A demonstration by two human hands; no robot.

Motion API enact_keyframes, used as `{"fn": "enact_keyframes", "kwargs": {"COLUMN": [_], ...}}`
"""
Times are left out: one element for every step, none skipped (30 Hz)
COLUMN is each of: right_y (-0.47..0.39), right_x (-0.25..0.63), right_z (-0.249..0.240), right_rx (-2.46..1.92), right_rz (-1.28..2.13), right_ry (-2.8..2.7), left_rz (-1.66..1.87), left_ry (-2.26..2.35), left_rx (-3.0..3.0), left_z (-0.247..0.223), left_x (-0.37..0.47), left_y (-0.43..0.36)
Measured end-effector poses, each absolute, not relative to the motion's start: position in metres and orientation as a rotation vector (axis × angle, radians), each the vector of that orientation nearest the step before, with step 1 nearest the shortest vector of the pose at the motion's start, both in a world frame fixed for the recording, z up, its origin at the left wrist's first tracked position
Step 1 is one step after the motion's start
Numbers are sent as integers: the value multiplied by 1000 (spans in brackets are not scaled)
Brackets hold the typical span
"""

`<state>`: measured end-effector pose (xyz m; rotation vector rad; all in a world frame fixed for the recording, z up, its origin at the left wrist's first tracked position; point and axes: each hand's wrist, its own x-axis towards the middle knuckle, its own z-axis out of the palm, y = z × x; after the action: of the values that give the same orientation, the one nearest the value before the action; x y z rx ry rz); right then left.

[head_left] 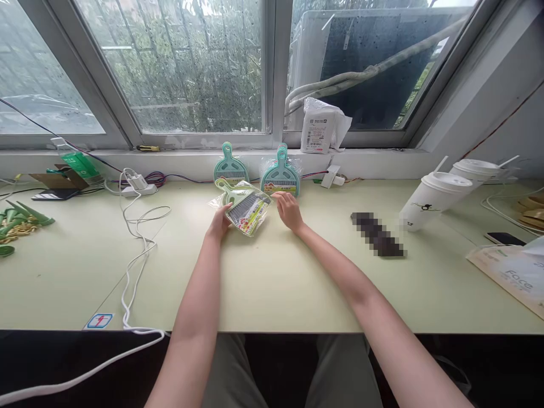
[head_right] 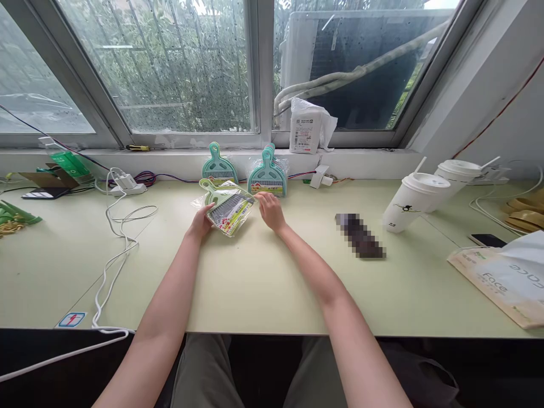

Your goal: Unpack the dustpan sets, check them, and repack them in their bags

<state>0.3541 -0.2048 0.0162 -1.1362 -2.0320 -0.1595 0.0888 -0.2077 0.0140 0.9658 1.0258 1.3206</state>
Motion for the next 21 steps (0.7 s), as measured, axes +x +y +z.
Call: {"fn": "enact_keyframes", "kwargs": {"right_y": [-218,-231,-243,-253,-262,-269,-274,-278,-282,-284,-287,-289,-291,-293,-294,-295,-295,-295,-294,-293,-292], "right_x": [351,349,347,347,348,351,355,360,366,373,379,385,390,395,398,401,403,405,406,407,409], "right_z": [17,17,17,16,15,14,12,11,10,10,10,10,10,10,9,9,7,6,5,4,4], "right_rx": [-1072,-1024,-1006,-1015,-1045,-1088,-1136,-1182,-1220,-1250,-1267,-1269,-1258,-1233,-1201,-1169,-1135,-1101,-1068,-1039,-1017], "right_rz": [-121,-70,-9,61,133,204,272,347,438,547,668,791,900,984,1040,1074,1099,1121,1141,1162,1184], "right_ry": [-2044,-2068,-2086,-2082,-2051,-1989,-1901,-1798,-1686,-1572,-1468,-1380,-1306,-1248,-1199,-1150,-1094,-1031,-966,-907,-861], "left_rz": [1319,1318,1318,1315,1308,1299,1293,1292,1295,1303,1309,1312,1309,1302,1291,1271,1237,1188,1126,1060,1002], "left_ry": [997,969,947,933,925,917,907,895,883,874,869,866,862,852,836,811,782,753,727,706,695], "left_rx": [989,1015,1038,1055,1062,1060,1051,1039,1025,1010,995,982,974,971,976,988,1007,1031,1059,1089,1120], "left_z": [15,17,18,19,20,20,20,20,19,19,19,18,18,18,18,18,19,19,20,21,22], "left_x": [94,101,108,115,122,129,136,142,148,154,159,165,170,175,179,183,186,188,189,189,188], "left_y": [-210,-213,-216,-219,-222,-226,-229,-232,-235,-238,-242,-245,-249,-253,-257,-262,-266,-269,-272,-275,-277]}}
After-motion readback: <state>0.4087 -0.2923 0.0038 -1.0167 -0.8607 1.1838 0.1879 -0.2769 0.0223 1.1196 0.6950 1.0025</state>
